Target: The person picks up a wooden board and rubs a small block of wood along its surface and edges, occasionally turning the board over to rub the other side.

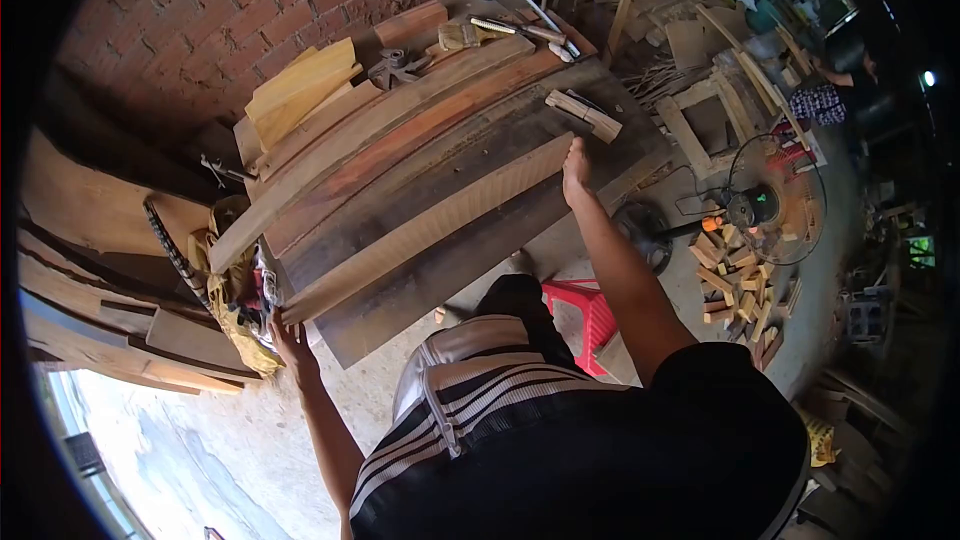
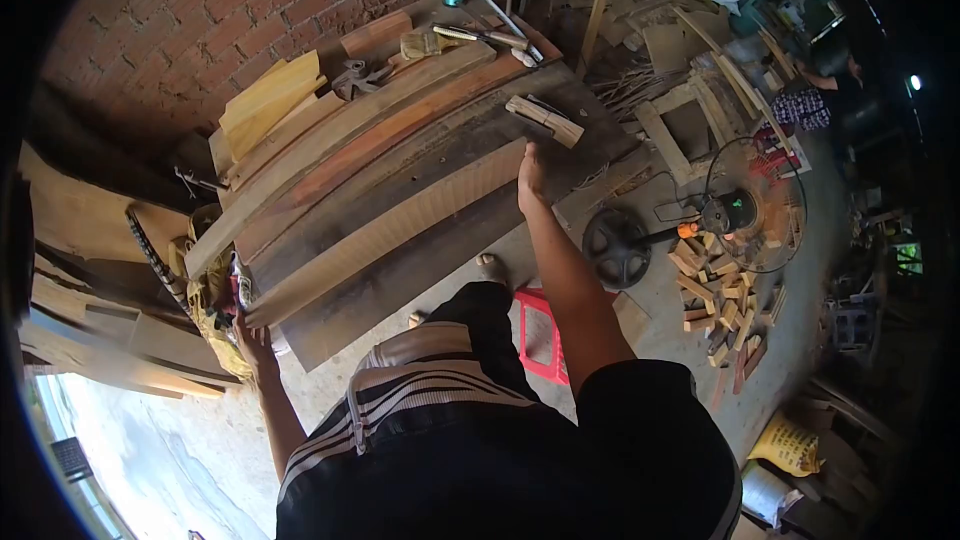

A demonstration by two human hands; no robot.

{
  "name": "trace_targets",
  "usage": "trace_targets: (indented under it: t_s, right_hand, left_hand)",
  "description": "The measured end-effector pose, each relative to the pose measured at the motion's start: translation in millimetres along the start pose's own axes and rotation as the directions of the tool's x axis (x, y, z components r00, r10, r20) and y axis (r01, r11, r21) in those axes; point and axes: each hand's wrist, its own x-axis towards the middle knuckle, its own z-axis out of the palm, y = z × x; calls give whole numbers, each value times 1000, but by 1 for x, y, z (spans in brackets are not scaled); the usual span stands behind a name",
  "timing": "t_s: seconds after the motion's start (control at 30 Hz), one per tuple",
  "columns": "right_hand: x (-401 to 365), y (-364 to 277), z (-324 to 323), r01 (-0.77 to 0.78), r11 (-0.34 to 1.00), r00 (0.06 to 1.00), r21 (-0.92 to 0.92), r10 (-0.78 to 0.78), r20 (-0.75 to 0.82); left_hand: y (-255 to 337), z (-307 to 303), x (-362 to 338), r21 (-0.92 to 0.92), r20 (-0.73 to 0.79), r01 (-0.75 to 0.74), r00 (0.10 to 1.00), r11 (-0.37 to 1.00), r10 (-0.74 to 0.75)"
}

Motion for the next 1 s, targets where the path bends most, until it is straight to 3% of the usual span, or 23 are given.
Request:
trace_targets:
  t_s: [0.13,0.2,0.3,0.5,0.57,0.6,0.63,0.7,0.77,0.83,0.87,0.9,0.93,0.97,1.0]
  right_hand:
    - [-7,-3,19,6,998,981,-65,-19,-192]
    - [-7,-1,24,-26,979,950,-201,-39,-309]
    - [-42,-35,37,-81,954,979,-287,23,-201]
    - [-56,-43,48,-1,957,974,-291,-66,-219]
    - [-57,-46,50,-18,932,980,-361,-56,-193]
    - [-55,-47,49,-33,904,984,-427,-46,-173]
    - [-53,-49,50,-43,871,988,-490,-36,-151]
    - [-47,-51,54,-56,793,994,-607,-10,-105]
    - [-42,-54,57,-59,691,998,-721,26,-56]
    - [-44,-60,59,-60,631,998,-773,58,-30]
    - [-47,-68,56,-22,544,993,-839,107,43]
    - [-48,-74,51,23,453,981,-891,164,108]
    - [-44,-71,44,136,443,976,-886,93,197]
    - [-42,-73,38,126,441,977,-889,100,188]
    - [-50,-89,39,19,570,956,-821,230,182]
  left_hand:
    - [-2,-5,5,-31,-30,39,999,999,-40]
    - [-3,-5,5,-41,-30,32,999,999,-33]
    - [2,1,-3,-60,-32,42,999,997,-44]
    - [8,11,-19,-3,-22,16,1000,1000,-16]
    - [-12,-3,-14,98,1,-5,1000,995,5]
    - [-17,-5,-22,401,104,-140,989,905,107]
    - [-16,-6,-19,401,101,-140,989,905,108]
    - [-11,-5,-5,481,278,-262,951,837,139]
    - [-21,-22,18,566,193,-271,962,778,195]
    - [-1,-17,13,798,159,-241,968,552,193]
    - [4,-17,10,758,200,-297,953,580,226]
    - [12,-19,7,701,165,-175,983,691,82]
    - [15,-19,0,616,91,-100,994,782,55]
    - [18,-18,-8,515,23,-29,1000,857,20]
    - [38,3,-31,450,-33,47,999,892,-36]
